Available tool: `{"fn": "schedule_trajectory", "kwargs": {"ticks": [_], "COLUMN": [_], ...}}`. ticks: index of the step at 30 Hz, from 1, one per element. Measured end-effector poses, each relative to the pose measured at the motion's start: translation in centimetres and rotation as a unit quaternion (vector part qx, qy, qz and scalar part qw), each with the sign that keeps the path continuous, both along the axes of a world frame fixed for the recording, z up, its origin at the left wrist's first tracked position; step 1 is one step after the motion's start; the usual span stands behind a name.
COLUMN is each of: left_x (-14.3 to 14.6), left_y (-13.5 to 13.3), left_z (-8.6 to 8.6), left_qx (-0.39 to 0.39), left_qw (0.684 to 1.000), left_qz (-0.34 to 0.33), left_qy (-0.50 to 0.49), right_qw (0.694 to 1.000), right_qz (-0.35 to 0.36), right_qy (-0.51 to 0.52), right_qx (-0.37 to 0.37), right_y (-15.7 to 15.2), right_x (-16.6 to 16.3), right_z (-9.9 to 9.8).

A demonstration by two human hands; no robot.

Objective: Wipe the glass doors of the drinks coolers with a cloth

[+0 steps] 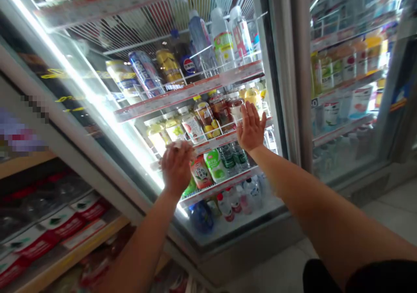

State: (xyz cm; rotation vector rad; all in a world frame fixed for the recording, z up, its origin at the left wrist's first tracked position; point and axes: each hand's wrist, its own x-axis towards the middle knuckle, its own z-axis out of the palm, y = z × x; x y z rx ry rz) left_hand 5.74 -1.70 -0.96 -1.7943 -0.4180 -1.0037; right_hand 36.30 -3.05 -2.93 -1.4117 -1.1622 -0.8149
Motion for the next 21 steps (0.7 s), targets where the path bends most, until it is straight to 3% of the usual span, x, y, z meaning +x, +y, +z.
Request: {"fn": "schedule_trajectory", "kwargs": {"ticks": [2, 4, 7, 10, 13, 15, 17, 21], "left_x": [-0.5, -1.6, -3.1, -3.5, -3.7, -4.2, -4.9, -5.7], "left_y": [0.0, 0.2, 0.4, 0.2, -0.3, -0.3, -0.1, 0.1], "left_z": [-1.6, -1.5, -0.2, -1.2, -4.2, -5.0, -4.2, -2.2], "left_qx": [-0.025, -0.061, -0.085, -0.075, -0.047, -0.034, -0.037, -0.050], "left_qw": [0.990, 0.985, 0.996, 0.993, 0.997, 0.990, 0.990, 0.996], "left_qz": [-0.002, 0.003, 0.014, 0.028, 0.045, 0.053, 0.063, 0.053], "left_qy": [0.138, 0.161, 0.006, -0.088, 0.035, 0.124, 0.119, -0.058], "right_qw": [1.000, 1.000, 0.999, 1.000, 1.000, 1.000, 0.999, 0.999], "right_qz": [-0.001, -0.004, -0.003, 0.004, -0.001, -0.003, -0.002, 0.004], "right_qy": [-0.004, -0.006, -0.011, -0.016, -0.010, -0.012, -0.018, -0.016], "right_qx": [0.009, 0.019, 0.029, 0.024, 0.022, 0.025, 0.029, 0.027], "right_y": [0.1, 0.2, 0.2, 0.2, 0.2, 0.3, 0.2, 0.1], "right_x": [0.1, 0.1, 0.2, 0.3, 0.3, 0.3, 0.3, 0.3], "right_z": [-0.1, -0.2, -0.2, -0.2, -0.3, -0.3, -0.3, -0.3]}}
